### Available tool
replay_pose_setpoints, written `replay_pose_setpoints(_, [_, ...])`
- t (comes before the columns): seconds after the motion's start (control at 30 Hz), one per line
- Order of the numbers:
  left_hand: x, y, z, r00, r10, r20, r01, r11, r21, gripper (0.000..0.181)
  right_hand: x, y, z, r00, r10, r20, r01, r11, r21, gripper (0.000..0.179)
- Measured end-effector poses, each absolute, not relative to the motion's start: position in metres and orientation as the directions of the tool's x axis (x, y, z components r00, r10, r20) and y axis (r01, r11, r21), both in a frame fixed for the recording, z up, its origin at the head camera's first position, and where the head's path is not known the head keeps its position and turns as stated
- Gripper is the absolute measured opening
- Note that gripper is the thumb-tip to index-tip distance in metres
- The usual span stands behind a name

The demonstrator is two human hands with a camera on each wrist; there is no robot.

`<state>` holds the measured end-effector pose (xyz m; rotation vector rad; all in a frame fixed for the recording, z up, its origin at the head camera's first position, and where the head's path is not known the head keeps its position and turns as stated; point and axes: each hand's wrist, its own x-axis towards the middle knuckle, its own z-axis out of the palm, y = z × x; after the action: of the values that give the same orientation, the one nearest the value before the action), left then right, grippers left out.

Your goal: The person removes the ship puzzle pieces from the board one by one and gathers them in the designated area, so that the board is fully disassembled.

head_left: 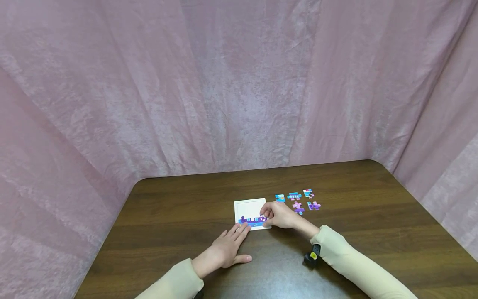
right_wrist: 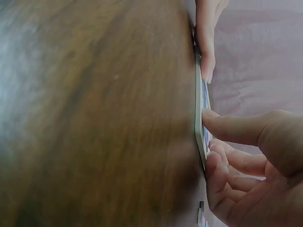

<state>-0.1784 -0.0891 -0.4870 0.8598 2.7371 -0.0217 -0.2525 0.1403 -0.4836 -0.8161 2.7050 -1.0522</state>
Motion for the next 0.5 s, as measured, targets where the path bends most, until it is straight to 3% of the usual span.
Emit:
replay_pose_setpoints(0.17, [-0.174, -0.087, -0.472, -0.778, 0.561, -0.282, 0.554, 0.825, 0.114, 0.085, -0.253, 0.140, -0.484, -0.848, -0.523, 0.087, -0.444, 0.611, -0.655, 0.029])
replay_pose_setpoints(0.5, [-0.177, -0.090, -0.480, -0.775, 0.576, -0.262, 0.572, 0.814, 0.100, 0.086, -0.252, 0.140, -0.485, -0.854, -0.505, 0.124, -0.450, 0.598, -0.663, 0.029])
